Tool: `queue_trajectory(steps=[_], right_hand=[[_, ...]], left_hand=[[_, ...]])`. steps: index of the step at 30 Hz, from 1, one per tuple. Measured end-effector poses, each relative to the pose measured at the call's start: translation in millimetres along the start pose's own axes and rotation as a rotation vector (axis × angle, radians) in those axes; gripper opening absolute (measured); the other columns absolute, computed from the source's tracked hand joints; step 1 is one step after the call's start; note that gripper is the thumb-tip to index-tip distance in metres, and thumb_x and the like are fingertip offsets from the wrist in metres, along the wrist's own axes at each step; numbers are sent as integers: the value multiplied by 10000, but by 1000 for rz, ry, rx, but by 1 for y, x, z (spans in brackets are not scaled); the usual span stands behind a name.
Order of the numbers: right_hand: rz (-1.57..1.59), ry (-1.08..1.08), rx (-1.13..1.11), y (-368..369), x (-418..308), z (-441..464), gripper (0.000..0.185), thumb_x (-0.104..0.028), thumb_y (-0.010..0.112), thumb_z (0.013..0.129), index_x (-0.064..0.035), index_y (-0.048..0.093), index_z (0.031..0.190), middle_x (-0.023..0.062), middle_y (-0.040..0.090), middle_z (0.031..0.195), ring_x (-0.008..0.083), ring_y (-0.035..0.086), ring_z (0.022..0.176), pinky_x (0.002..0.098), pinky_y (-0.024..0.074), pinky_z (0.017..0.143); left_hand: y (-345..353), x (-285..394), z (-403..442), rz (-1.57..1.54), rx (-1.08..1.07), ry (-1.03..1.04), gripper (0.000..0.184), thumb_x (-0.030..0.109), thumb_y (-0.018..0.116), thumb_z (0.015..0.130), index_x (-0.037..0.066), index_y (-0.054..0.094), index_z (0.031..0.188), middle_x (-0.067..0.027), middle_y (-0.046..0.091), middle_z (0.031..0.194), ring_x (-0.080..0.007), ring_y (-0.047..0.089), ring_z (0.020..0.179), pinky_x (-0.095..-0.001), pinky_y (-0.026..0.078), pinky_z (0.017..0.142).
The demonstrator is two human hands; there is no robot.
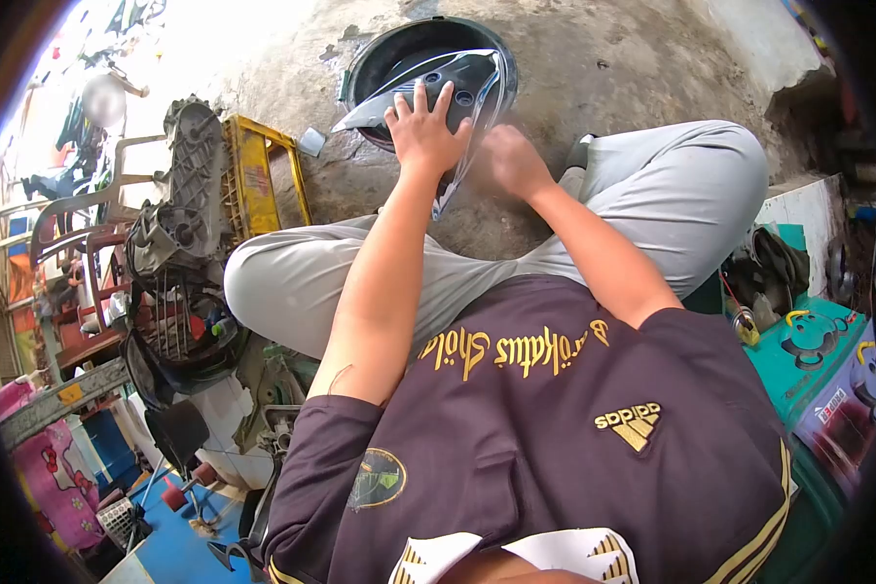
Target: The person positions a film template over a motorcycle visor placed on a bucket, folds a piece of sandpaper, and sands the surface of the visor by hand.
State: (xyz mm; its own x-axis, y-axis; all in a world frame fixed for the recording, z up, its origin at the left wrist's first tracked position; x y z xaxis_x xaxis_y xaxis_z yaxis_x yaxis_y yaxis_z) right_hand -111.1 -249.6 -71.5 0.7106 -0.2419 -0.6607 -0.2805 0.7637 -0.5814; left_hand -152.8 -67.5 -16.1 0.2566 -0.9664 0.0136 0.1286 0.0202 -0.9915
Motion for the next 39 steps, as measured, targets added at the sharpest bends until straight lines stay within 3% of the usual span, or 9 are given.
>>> queue_trajectory(steps=[3, 6, 10, 15, 19, 23, 27, 32, 39], right_hand=[[-19, 53, 97, -4, 13, 10, 112, -1, 647, 902, -13, 708, 995, 186, 661, 985, 393, 645, 999, 476, 535, 908], [-55, -50, -81, 2, 12, 0, 108, -9, 651, 910, -3, 707, 1003, 187, 663, 987, 393, 649, 1001, 473, 538, 906], [-40, 15, 87, 2, 17, 9, 70, -39, 682, 910, -11, 698, 972, 179, 667, 1011, 387, 646, 1016, 473, 541, 910], [-58, -73, -90, -3, -3, -1, 74, -28, 674, 913, -11, 692, 983, 182, 667, 1019, 397, 644, 1022, 476, 540, 914], [-90, 22, 34, -3, 20, 12, 107, -6, 659, 893, -20, 689, 994, 169, 658, 1030, 384, 634, 1021, 477, 537, 916], [-115, -130, -109, -4, -3, -1, 111, -3, 631, 901, -14, 688, 995, 178, 649, 1013, 390, 629, 1015, 482, 536, 905], [-103, 18, 46, -4, 18, 11, 91, -9, 634, 887, -18, 660, 974, 173, 641, 1011, 382, 626, 1014, 481, 535, 903], [-98, -73, -129, -5, 7, -1, 76, -11, 624, 887, -26, 657, 954, 170, 647, 990, 386, 633, 1005, 480, 539, 905], [-101, -50, -59, -3, 6, -3, 150, 0, 631, 871, -34, 689, 1006, 170, 668, 1035, 391, 638, 1041, 481, 540, 932]], left_hand=[[-1, 0, 6, -4, 12, -2, 746, 635, 571, 940, 339, 481, 1619, -176, 417, 1686, -492, 380, 1516, -590, 264, 1230], [2, -2, 2, 6, 3, -4, 748, 635, 573, 940, 339, 478, 1621, -178, 416, 1685, -493, 377, 1518, -592, 263, 1232], [-1, -1, 8, 1, 4, -3, 755, 637, 576, 938, 339, 471, 1624, -179, 415, 1687, -493, 378, 1518, -596, 260, 1234], [2, 0, 3, 3, 5, -1, 753, 634, 574, 939, 338, 472, 1624, -175, 416, 1687, -492, 378, 1518, -596, 262, 1232], [-3, -1, 4, 22, -23, -10, 752, 638, 561, 945, 339, 466, 1628, -169, 408, 1695, -486, 374, 1522, -585, 258, 1236], [-1, -1, 1, 0, -11, -2, 755, 640, 562, 942, 339, 467, 1628, -170, 403, 1696, -488, 372, 1521, -592, 255, 1239], [-3, -1, 7, 5, -20, -10, 758, 638, 561, 942, 339, 462, 1631, -172, 406, 1693, -490, 374, 1520, -587, 252, 1244], [0, 0, 5, 7, -5, -2, 755, 630, 569, 941, 328, 470, 1626, -179, 423, 1679, -498, 385, 1511, -595, 252, 1243], [1, -2, 8, 11, 2, -19, 760, 637, 575, 937, 329, 472, 1624, -185, 432, 1671, -501, 391, 1506, -601, 267, 1232]])
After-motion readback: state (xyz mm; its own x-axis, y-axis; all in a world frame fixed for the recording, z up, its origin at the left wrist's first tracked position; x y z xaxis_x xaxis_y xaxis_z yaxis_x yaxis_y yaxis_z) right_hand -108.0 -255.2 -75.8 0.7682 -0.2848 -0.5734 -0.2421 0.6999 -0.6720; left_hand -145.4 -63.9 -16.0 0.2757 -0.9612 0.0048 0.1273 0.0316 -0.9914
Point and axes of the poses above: each hand's wrist, its own z-axis towards the middle knuckle, its own y-axis out of the palm, x = y × z, the point moved 1 cm from there along z, towards the middle knuckle
